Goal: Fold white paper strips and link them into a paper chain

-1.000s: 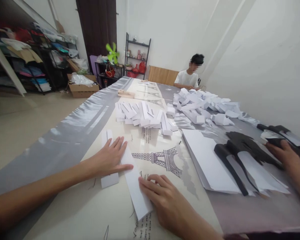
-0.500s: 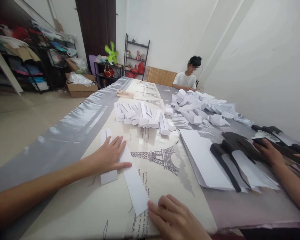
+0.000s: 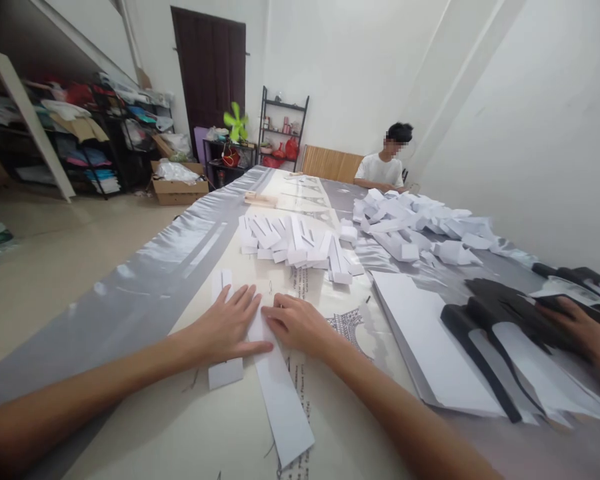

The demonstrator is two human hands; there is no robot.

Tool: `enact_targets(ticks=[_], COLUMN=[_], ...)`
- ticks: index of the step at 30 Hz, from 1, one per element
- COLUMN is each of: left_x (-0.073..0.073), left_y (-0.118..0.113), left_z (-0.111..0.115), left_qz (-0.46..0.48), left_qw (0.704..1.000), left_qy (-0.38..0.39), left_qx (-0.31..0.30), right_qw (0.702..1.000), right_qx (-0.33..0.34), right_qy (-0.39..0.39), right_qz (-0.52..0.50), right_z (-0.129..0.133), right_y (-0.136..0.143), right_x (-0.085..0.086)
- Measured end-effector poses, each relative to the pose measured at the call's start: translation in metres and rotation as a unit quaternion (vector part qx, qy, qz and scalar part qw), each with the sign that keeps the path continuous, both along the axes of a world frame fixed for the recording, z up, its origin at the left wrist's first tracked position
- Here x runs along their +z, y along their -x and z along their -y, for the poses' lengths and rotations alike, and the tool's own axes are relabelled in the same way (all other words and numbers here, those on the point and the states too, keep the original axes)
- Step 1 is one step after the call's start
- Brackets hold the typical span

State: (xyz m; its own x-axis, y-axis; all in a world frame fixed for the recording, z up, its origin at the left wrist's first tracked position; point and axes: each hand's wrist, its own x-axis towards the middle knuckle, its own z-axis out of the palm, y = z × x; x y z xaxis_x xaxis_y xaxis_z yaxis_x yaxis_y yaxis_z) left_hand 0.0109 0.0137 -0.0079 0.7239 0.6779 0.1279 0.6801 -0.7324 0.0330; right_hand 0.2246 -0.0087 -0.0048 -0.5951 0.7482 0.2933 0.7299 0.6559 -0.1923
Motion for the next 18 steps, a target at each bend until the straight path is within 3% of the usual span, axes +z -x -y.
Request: enact_targets(ticks=[8, 18], left_x=[0.001, 0.003], left_y=[0.0, 0.004], left_z=[-0.002, -0.005], left_qz=[0.024, 0.025], left_qw=[1.0, 1.0], left_qy=[-0.012, -0.001], left_qx=[-0.013, -0.019], right_qw=[0.998, 0.998], right_qx=[0.012, 0.036], right_qy=[0.008, 0.028], right_qz=[-0.058, -0.042], right_z=[-0.006, -0.002], right_y=[0.0, -0.01], right_x=[-0.016, -0.009])
